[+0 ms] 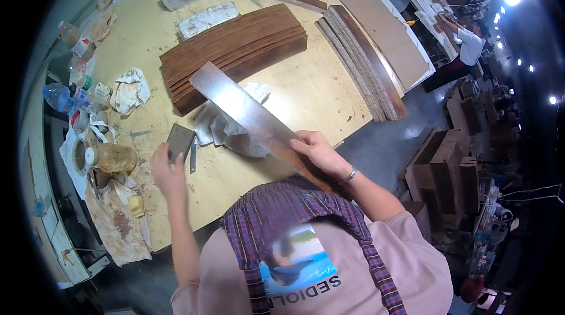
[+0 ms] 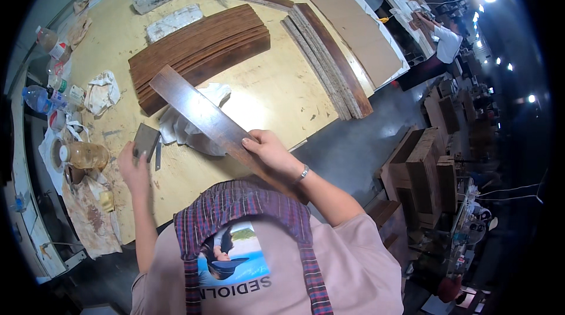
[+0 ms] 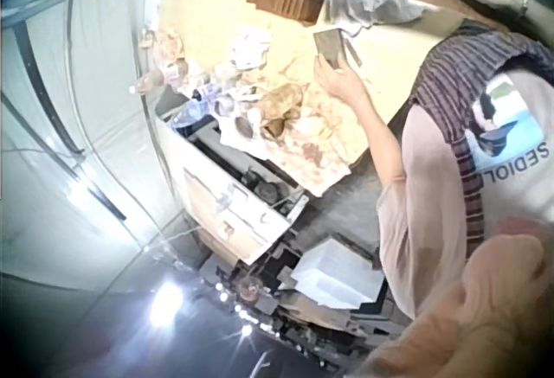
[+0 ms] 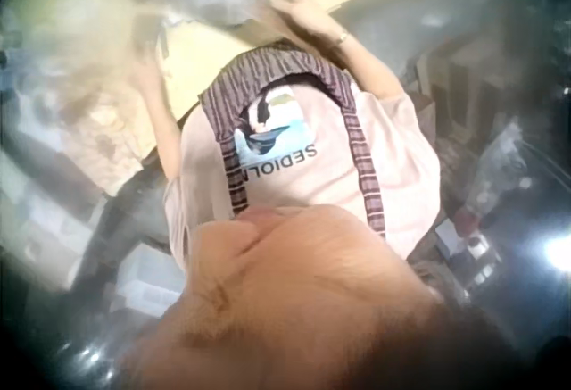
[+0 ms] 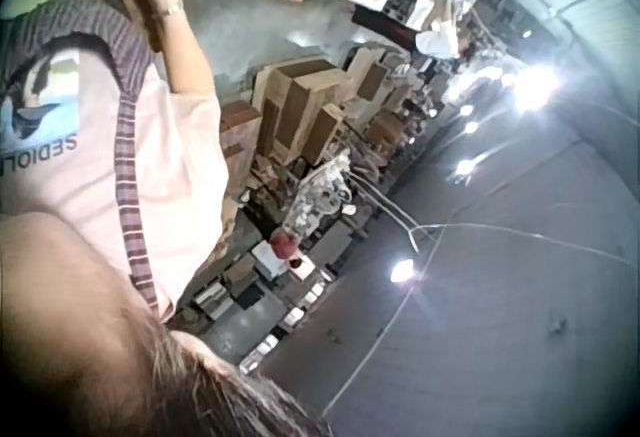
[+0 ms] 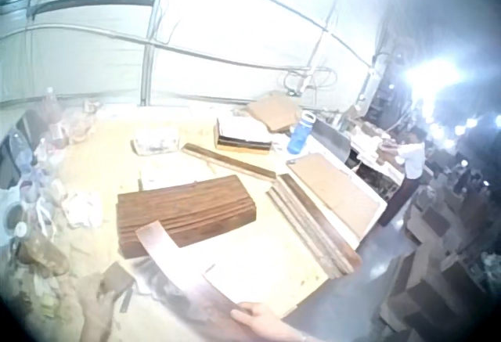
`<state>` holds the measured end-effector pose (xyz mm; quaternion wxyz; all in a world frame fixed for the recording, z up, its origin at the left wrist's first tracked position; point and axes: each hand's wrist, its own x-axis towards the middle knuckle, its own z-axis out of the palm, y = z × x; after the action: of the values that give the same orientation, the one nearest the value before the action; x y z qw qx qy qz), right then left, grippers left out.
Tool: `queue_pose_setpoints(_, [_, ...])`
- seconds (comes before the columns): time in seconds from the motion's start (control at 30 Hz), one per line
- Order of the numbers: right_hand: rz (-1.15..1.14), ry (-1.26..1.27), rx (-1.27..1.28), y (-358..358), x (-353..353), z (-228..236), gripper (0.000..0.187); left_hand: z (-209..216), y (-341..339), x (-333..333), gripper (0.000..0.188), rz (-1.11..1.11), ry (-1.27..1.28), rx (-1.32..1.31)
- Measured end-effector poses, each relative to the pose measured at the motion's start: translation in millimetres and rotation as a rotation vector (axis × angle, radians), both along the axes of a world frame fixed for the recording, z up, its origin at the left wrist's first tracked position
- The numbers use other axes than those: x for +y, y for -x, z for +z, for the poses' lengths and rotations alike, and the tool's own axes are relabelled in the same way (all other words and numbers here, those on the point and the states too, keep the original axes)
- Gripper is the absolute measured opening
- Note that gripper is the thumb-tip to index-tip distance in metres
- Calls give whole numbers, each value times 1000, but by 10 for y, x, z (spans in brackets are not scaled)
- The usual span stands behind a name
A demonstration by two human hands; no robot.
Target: The person sands the surfaces and edges of a wooden plank using a sanding block, wipes it with a cloth, and rubs a sponge along the edges.
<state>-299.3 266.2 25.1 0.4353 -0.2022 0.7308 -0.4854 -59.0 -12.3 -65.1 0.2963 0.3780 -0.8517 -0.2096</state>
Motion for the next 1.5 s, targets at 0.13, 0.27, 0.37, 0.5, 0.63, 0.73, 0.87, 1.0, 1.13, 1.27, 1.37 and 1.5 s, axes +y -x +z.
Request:
queue_pose_setpoints(0.13, [37,-35,132,35,105,-60,26,84,-332,-85,31,142,20,99])
queue_pose_setpoints(0.27, [29,-76,130,-39,172,-84,27,-133,-1240,-419,28,496,61,100])
queue_pose_setpoints(0.37, [12,-35,15,-125,122,-129,26,-194,-1714,-477,30,567,17,30])
queue_pose_setpoints(0.5, [77,-55,59,-175,27,-99,25,-225,-1741,-359,41,505,128,-258])
queue_pose_setpoints(0.63, [150,-102,160,-214,-76,-5,23,-220,-1664,-362,50,547,-18,-269])
queue_pose_setpoints(0.73, [174,-108,144,-213,-96,11,25,26,-1299,-395,53,441,-152,207])
queue_pose_setpoints(0.87, [202,-121,171,-190,-83,-5,25,577,-377,59,53,107,-304,472])
queue_pose_setpoints(1.0, [145,-62,184,-236,-33,20,26,858,160,467,58,-235,-22,269])
queue_pose_setpoints(1.13, [145,-86,218,-231,-3,88,29,776,385,829,59,-563,56,324])
queue_pose_setpoints(1.27, [99,-82,189,-260,42,173,28,809,536,539,55,-516,151,276])
queue_pose_setpoints(1.37, [108,-95,230,-260,64,191,29,761,603,-12,46,-131,-78,274])
queue_pose_setpoints(1.5, [130,-155,339,-248,89,105,31,929,650,-378,45,-6,-17,418])
